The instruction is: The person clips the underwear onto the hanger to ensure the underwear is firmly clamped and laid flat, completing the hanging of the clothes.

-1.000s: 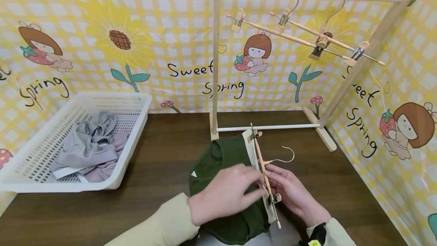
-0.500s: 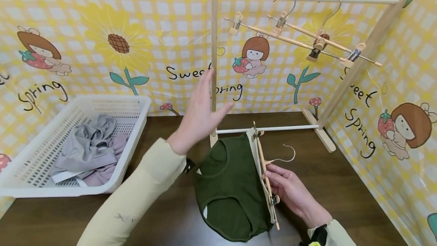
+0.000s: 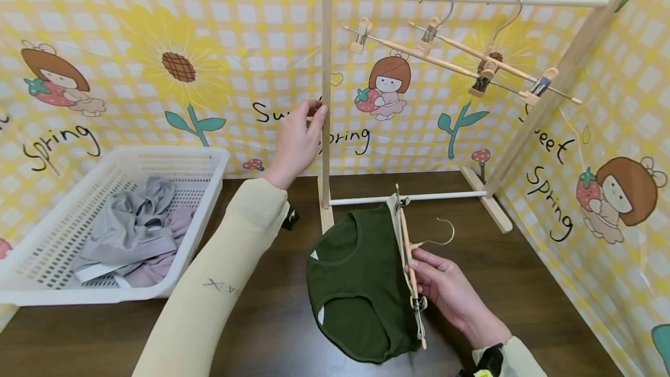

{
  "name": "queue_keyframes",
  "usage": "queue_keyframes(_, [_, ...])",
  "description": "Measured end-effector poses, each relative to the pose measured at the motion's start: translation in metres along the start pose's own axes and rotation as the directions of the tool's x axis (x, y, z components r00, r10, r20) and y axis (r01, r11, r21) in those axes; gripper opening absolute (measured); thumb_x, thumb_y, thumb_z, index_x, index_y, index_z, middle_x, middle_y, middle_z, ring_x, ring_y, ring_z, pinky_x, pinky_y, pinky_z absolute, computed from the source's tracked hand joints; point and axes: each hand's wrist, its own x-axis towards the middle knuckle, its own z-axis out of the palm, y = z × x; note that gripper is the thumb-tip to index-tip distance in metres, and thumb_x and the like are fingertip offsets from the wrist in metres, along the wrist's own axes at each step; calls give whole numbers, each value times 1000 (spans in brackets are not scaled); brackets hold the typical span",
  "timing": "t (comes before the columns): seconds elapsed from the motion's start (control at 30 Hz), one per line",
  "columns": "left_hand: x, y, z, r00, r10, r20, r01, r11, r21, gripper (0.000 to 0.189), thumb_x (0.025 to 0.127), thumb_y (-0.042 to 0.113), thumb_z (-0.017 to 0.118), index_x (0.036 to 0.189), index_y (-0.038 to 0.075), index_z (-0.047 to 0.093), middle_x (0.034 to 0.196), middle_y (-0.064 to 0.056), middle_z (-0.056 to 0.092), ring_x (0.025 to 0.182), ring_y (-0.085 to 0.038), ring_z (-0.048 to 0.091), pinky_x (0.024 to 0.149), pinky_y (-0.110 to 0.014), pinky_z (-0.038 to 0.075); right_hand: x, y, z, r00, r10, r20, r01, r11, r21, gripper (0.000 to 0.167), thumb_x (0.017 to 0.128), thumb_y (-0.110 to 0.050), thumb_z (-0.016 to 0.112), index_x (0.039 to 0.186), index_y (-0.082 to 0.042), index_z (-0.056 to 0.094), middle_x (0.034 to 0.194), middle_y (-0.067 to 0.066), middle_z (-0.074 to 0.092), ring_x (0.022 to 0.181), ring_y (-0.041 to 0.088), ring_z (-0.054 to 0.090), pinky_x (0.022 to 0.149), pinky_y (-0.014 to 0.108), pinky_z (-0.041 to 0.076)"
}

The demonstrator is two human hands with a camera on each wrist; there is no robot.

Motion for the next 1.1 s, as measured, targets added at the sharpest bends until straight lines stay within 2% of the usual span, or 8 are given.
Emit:
queue_keyframes(0.17, [2,-5,-2,1000,14,16,-14,1000,9,44,111,37,43,131,2,58,121,-12,64,110,-26,65,91,-36,52,2,-4,-1,1000,-17,-9,17,1000,-23,27,103,-3,57,130,0,60,95,4,72,88,11,69,69,25,55])
queue_keyframes(0.4, [4,-6,0,1000,15,11,-15,1000,-9,45,111,38,41,133,2,56,119,-10,62,102,-23,66,86,-33,53,3,-22,-5,989,-60,-138,39,988,-150,48,104,-4,54,147,14,41,97,1,71,90,8,67,73,24,54])
queue_keyframes(0.57, [5,-7,1,1000,11,12,-10,1000,-29,45,111,37,40,133,2,56,120,-10,62,104,-23,65,86,-32,53,7,-39,-15,972,-148,-183,116,978,-171,51,104,-9,60,149,7,43,108,-5,73,87,5,66,65,17,49])
queue_keyframes(0.7, [5,-8,2,1000,-5,14,5,999,-44,45,111,38,40,134,1,55,122,-10,61,108,-23,65,88,-31,53,6,-55,-27,968,-197,-157,181,977,-113,44,103,-11,62,146,-6,54,115,-7,72,83,4,65,57,14,45])
queue_keyframes(0.83, [5,-7,4,1000,-14,14,15,999,-48,45,111,37,40,135,2,55,122,-10,61,106,-23,64,87,-30,52,4,-74,-38,966,-217,-137,213,976,-48,34,104,-10,61,136,-19,67,103,-3,72,80,4,64,56,15,48])
queue_keyframes(1.0, [5,-7,5,1000,-23,12,23,998,-50,45,111,36,41,134,1,55,122,-11,61,106,-23,64,88,-30,52,3,-96,-49,965,-248,-84,245,969,-40,31,106,-5,53,132,-10,69,130,-7,65,107,6,58,76,17,51])
queue_keyframes(1.07, [5,-7,5,1000,-25,13,26,998,-51,45,111,37,41,135,1,55,123,-11,61,107,-23,64,87,-30,52,3,-103,-53,965,-259,-49,258,966,-21,34,107,-1,48,133,-10,67,141,-13,58,112,7,56,83,18,50])
queue_keyframes(1.1, [5,-7,5,1000,-25,13,25,998,-50,45,111,37,41,135,1,55,122,-11,61,106,-23,65,87,-30,52,3,-106,-56,968,-249,-32,250,968,1,36,107,0,46,134,-11,67,140,-11,58,110,7,57,82,19,51])
